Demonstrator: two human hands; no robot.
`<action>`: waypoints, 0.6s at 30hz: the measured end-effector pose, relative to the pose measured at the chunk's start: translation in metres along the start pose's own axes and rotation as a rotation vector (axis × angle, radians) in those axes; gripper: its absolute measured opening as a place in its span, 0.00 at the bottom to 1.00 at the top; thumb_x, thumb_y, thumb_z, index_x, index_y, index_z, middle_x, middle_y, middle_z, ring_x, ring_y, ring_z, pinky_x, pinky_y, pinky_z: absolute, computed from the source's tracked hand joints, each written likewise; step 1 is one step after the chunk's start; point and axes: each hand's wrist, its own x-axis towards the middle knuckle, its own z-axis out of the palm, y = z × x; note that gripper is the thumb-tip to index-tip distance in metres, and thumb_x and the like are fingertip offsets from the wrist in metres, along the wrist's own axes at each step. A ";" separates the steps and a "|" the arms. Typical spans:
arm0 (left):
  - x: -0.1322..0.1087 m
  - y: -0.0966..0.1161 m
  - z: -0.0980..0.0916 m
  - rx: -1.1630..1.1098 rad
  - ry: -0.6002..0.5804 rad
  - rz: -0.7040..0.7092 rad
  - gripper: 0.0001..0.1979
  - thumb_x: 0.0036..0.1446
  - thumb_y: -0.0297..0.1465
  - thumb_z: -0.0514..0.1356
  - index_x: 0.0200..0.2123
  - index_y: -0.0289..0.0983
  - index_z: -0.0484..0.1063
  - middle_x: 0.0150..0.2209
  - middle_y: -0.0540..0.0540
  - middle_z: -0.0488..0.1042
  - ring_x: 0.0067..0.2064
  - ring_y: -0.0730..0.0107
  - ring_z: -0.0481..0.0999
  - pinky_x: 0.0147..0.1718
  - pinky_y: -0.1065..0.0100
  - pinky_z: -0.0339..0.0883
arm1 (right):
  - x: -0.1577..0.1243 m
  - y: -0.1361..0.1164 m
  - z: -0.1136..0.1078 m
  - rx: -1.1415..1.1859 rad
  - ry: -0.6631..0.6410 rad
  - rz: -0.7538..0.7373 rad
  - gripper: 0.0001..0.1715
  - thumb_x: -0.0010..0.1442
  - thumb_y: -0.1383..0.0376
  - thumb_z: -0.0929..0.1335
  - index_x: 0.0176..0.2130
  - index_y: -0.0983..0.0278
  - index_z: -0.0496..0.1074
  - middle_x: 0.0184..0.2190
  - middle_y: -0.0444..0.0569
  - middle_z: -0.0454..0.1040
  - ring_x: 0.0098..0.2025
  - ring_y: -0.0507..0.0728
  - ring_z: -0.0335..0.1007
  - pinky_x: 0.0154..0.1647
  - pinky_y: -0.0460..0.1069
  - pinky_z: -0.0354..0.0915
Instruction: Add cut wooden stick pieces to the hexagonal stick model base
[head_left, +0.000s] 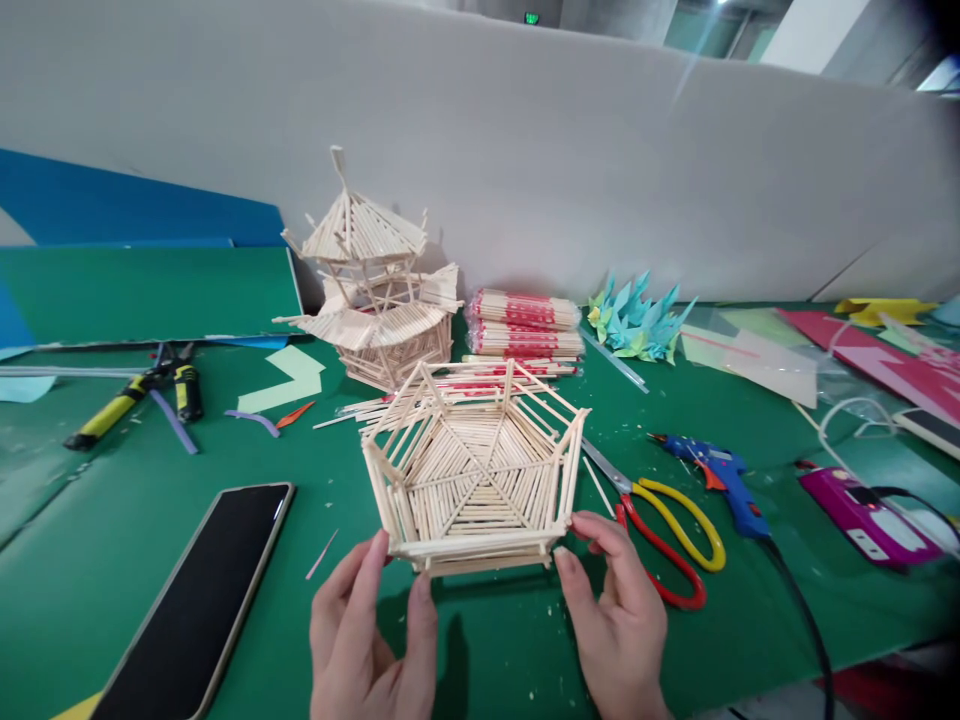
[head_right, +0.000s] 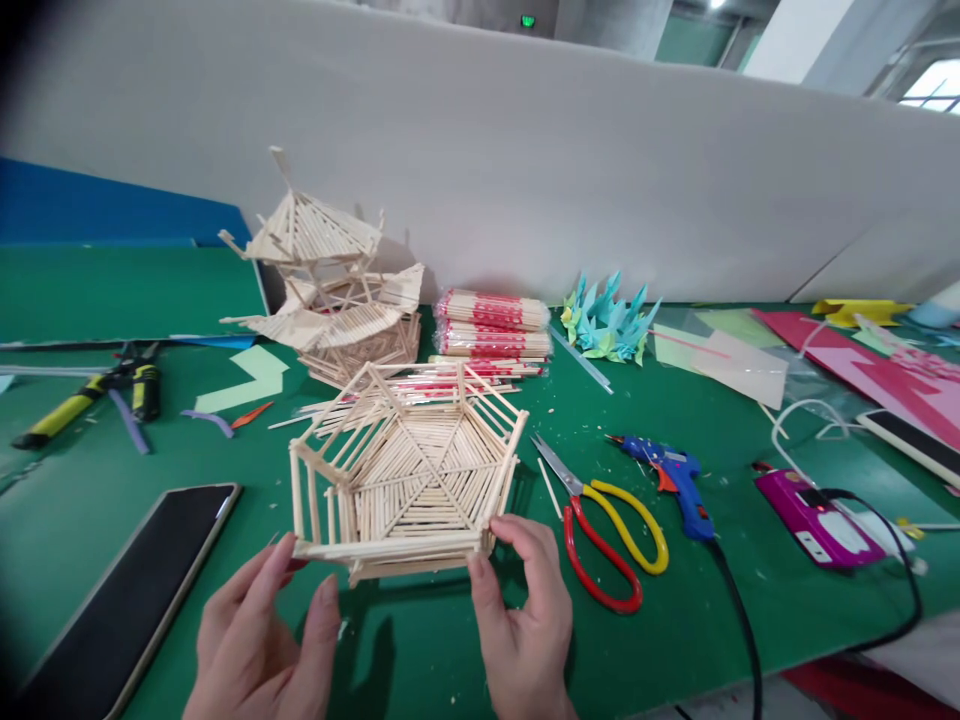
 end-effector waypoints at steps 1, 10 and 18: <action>0.000 0.000 0.000 -0.001 0.002 0.008 0.31 0.48 0.20 0.61 0.55 0.47 0.61 0.44 0.44 0.67 0.35 0.72 0.69 0.20 0.78 0.61 | 0.002 -0.003 0.001 0.005 0.016 0.013 0.11 0.56 0.68 0.66 0.42 0.62 0.66 0.39 0.52 0.69 0.42 0.57 0.65 0.39 0.51 0.66; 0.003 0.007 0.005 -0.035 0.023 -0.056 0.30 0.47 0.20 0.62 0.54 0.44 0.64 0.44 0.43 0.68 0.39 0.67 0.70 0.28 0.73 0.66 | 0.013 -0.018 0.010 0.082 0.058 0.139 0.06 0.55 0.66 0.66 0.35 0.61 0.64 0.34 0.48 0.68 0.37 0.55 0.65 0.36 0.48 0.64; 0.002 0.008 0.006 -0.039 0.082 -0.076 0.28 0.45 0.22 0.64 0.52 0.42 0.67 0.43 0.43 0.70 0.31 0.72 0.69 0.24 0.72 0.60 | 0.014 -0.018 0.009 0.096 0.051 0.147 0.05 0.55 0.65 0.67 0.34 0.61 0.64 0.33 0.46 0.68 0.37 0.54 0.65 0.36 0.48 0.63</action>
